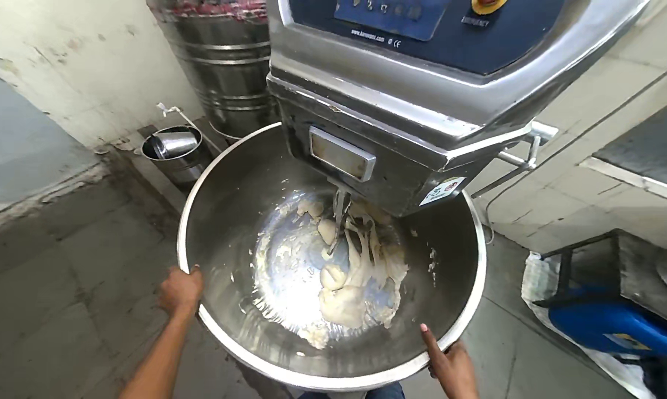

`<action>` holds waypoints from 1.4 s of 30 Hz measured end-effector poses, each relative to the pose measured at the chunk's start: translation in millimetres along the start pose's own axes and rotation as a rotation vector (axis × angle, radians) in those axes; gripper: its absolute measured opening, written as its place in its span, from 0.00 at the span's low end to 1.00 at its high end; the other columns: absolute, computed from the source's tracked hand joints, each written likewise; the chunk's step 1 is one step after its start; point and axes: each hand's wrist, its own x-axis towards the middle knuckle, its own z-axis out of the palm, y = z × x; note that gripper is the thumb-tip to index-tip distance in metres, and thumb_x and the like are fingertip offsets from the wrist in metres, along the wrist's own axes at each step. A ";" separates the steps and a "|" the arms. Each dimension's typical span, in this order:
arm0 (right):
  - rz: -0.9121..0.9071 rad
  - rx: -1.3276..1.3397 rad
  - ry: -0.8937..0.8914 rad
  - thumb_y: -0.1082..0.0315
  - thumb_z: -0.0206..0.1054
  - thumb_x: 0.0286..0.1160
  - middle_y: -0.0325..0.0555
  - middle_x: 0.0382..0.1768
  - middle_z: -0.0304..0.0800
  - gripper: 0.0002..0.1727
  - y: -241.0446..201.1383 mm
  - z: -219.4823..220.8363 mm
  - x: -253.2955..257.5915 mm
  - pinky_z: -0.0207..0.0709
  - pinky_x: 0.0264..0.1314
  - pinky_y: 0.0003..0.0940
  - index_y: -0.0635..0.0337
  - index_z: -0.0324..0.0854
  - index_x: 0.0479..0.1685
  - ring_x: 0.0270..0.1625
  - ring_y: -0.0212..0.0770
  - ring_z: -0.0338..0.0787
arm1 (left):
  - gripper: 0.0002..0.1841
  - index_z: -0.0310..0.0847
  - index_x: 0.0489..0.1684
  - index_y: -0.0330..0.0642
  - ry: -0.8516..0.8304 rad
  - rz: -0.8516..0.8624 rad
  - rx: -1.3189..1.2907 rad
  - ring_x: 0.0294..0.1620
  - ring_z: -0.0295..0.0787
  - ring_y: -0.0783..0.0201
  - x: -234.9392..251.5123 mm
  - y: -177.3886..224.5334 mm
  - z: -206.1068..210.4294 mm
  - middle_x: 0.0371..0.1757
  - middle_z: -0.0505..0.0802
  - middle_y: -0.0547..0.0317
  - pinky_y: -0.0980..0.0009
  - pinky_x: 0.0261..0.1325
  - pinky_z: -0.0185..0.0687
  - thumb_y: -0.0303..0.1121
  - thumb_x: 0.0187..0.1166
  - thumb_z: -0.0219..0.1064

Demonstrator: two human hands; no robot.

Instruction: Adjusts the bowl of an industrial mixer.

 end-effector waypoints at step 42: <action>0.135 -0.190 0.229 0.64 0.61 0.87 0.80 0.66 0.82 0.28 -49.1 -18.0 72.8 0.72 0.74 0.66 0.76 0.67 0.78 0.72 0.73 0.82 | 0.36 0.53 0.87 0.27 -0.138 -0.073 -0.145 0.66 0.86 0.30 -45.3 -5.1 -4.0 0.63 0.85 0.21 0.37 0.66 0.81 0.27 0.81 0.68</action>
